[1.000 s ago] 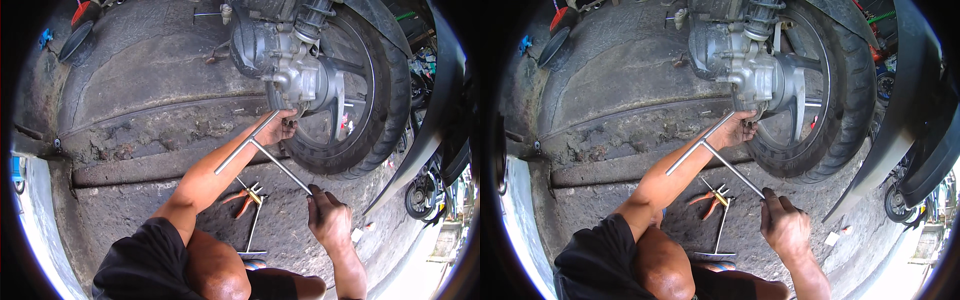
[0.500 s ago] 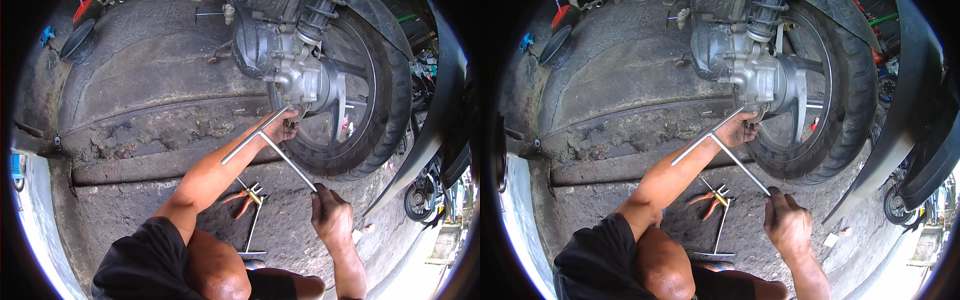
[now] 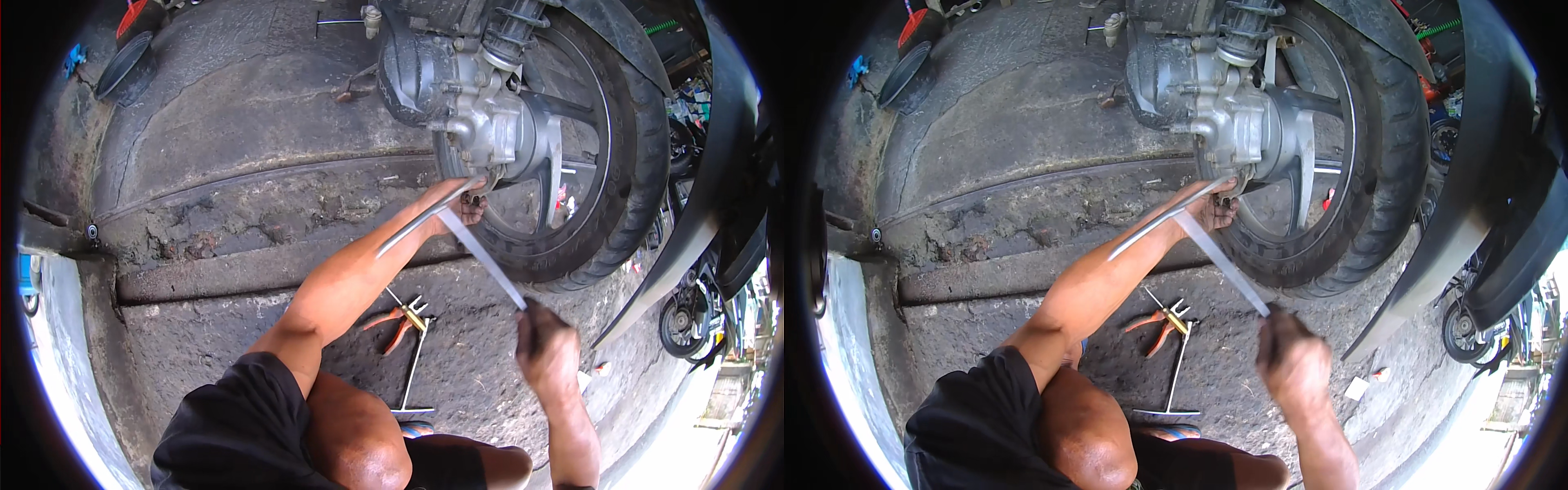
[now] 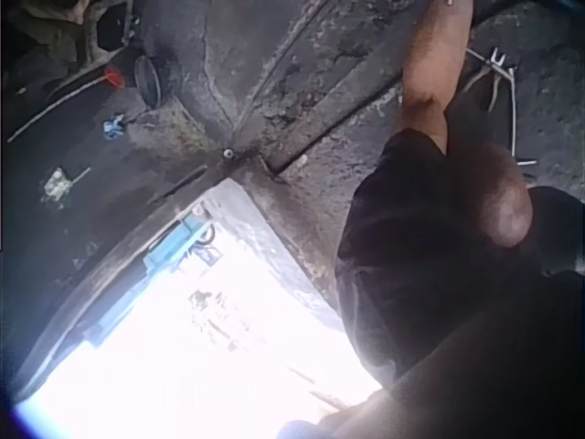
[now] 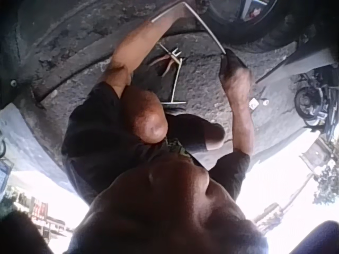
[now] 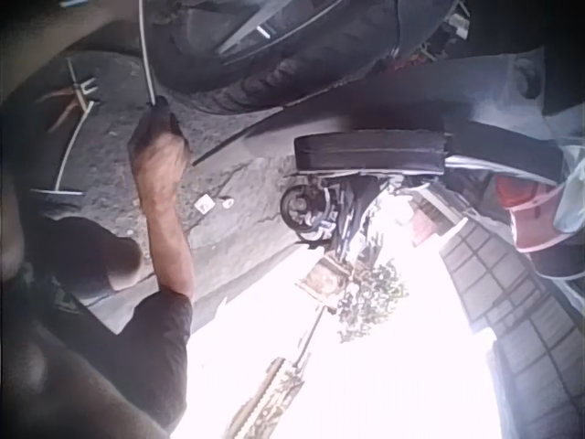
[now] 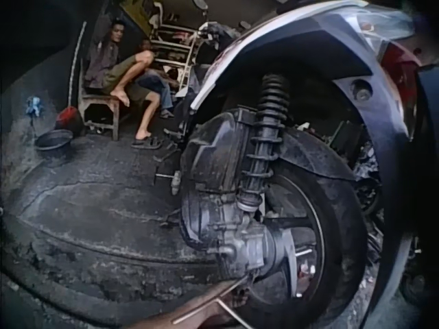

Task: Adjusting the rear assembly and brake components of a motorcycle using hand tools.

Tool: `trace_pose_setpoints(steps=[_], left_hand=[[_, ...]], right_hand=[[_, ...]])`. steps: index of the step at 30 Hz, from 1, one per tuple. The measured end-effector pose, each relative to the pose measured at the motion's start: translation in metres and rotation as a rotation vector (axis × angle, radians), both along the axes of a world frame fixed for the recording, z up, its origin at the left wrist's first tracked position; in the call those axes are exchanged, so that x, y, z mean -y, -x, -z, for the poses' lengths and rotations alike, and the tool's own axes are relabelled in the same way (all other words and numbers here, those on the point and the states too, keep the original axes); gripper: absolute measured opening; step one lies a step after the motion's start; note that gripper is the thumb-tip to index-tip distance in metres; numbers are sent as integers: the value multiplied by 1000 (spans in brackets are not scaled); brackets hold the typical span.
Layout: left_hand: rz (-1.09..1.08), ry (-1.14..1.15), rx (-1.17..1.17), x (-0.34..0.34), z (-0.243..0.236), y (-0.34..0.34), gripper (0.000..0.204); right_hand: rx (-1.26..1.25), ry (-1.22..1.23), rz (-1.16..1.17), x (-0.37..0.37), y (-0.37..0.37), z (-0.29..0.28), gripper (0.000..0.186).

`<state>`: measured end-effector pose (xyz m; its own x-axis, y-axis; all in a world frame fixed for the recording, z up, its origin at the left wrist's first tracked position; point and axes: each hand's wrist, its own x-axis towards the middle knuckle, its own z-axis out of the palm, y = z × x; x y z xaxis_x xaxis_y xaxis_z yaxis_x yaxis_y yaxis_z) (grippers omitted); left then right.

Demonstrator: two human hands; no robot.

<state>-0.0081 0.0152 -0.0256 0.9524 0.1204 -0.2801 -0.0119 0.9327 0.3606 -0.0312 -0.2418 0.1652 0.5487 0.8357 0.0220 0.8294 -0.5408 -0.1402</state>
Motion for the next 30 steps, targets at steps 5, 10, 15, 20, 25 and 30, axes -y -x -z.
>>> trace_pose_setpoints(steps=[5, 10, 15, 20, 25, 30], left_hand=[[-49, -9, -28, 5, -4, 0, 19], [-24, 21, 21, 10, 1, 10, 20], [-104, 97, 77, 27, -1, 11, 27], [-166, 34, 28, 41, -3, 27, 36], [-156, 137, 56, 43, -11, 22, 34], [-251, 82, 22, 45, -5, 19, 40]], right_hand=[[11, 1, -38, -5, 17, -11, 21], [25, 5, 66, 4, 7, 8, 21], [35, 1, 74, -1, 1, 0, 23], [-39, 2, 125, -7, 5, 0, 21], [9, -4, 102, -1, 2, 2, 24], [38, -9, 63, -2, 6, 0, 25]])
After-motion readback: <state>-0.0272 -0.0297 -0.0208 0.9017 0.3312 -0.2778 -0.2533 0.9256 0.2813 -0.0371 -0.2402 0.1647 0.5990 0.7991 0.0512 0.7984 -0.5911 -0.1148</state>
